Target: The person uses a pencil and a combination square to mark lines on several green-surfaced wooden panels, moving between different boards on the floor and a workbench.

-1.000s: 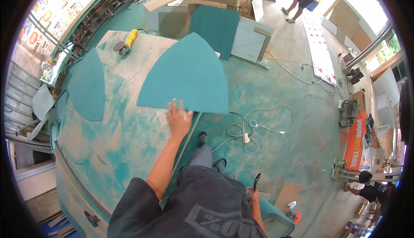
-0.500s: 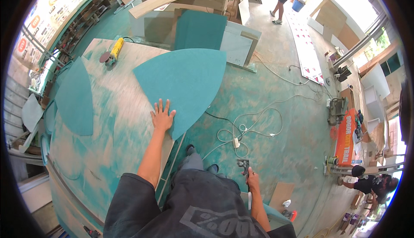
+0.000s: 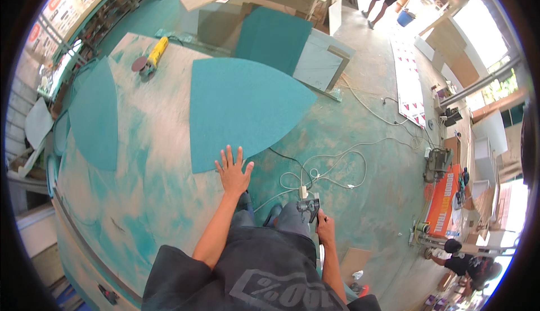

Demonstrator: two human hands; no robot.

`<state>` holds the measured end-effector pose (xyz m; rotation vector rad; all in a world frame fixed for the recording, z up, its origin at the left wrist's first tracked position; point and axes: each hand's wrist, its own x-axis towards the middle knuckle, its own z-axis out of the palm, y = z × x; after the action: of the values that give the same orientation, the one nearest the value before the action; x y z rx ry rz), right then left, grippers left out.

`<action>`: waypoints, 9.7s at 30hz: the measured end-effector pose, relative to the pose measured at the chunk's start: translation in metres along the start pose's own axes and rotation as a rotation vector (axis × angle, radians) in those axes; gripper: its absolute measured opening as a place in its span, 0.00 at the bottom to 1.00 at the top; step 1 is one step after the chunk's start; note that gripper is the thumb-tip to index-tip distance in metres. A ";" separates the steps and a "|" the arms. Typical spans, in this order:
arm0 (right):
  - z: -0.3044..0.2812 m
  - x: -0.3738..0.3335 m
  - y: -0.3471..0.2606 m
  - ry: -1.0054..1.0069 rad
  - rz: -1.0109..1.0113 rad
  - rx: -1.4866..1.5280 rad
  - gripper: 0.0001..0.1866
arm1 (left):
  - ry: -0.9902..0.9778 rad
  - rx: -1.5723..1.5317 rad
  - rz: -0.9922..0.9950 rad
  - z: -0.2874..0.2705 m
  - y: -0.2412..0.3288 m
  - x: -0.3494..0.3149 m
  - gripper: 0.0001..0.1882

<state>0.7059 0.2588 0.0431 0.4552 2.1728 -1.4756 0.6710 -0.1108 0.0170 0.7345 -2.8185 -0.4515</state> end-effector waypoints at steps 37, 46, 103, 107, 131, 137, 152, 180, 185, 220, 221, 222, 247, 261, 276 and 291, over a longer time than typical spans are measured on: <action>0.235 0.218 -0.312 -1.220 -0.942 -0.814 0.13 | 0.752 -0.401 -1.612 -0.073 0.030 -0.028 0.42; 0.297 0.442 -0.436 -0.336 -1.294 -1.152 0.47 | 0.509 0.009 -1.552 -0.035 -0.031 0.001 0.40; 0.462 0.395 -0.432 -1.235 -1.717 -0.856 0.39 | 0.602 0.298 -2.247 0.060 0.092 -0.002 0.41; 0.471 0.404 -0.439 -1.317 -1.689 -0.878 0.42 | 0.507 0.228 -2.374 0.051 0.083 0.015 0.41; 0.553 0.382 -0.491 -1.777 -1.762 -1.538 0.46 | 0.564 -0.021 -2.407 0.025 0.096 0.010 0.39; 0.561 0.376 -0.494 -1.745 -1.822 -1.644 0.50 | 0.624 0.139 -2.390 0.048 0.092 0.012 0.39; 0.563 0.373 -0.490 -1.671 -1.888 -1.747 0.55 | 1.028 0.123 -2.173 -0.010 0.324 0.042 0.34; 0.171 0.305 -0.428 -3.210 -0.446 -1.771 0.16 | 1.308 -1.111 -1.757 0.038 0.485 0.192 0.24; 0.160 0.352 -0.385 -2.996 -0.392 -1.850 0.13 | 1.563 -0.434 -2.129 0.077 0.483 0.231 0.20; 0.427 0.214 -0.342 -2.102 0.232 -1.439 0.26 | 2.402 -0.827 -1.621 0.090 0.112 0.008 0.08; 0.432 0.220 -0.338 -2.145 0.261 -1.371 0.27 | 2.405 -0.799 -1.622 0.092 0.112 0.008 0.08; 0.436 0.226 -0.334 -2.188 0.289 -1.303 0.27 | 2.408 -0.770 -1.623 0.094 0.112 0.009 0.07; 0.389 0.144 -0.207 -2.679 -0.976 -0.789 0.09 | 2.142 -0.496 -1.894 0.088 0.114 0.013 0.09; 0.390 0.142 -0.200 -2.713 -1.126 -0.757 0.09 | 2.129 -0.538 -1.915 0.072 0.116 0.016 0.11; 0.388 0.145 -0.198 -2.712 -1.294 -0.672 0.11 | 2.031 -0.559 -1.999 0.067 0.118 0.018 0.11; 0.385 0.146 -0.195 -2.708 -1.272 -0.673 0.09 | 2.170 -0.541 -1.915 0.075 0.114 0.017 0.11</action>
<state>0.5586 -0.1693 -0.0057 -2.0335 0.0198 -0.2170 0.5862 -0.0063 -0.0130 1.6657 0.3756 -0.1583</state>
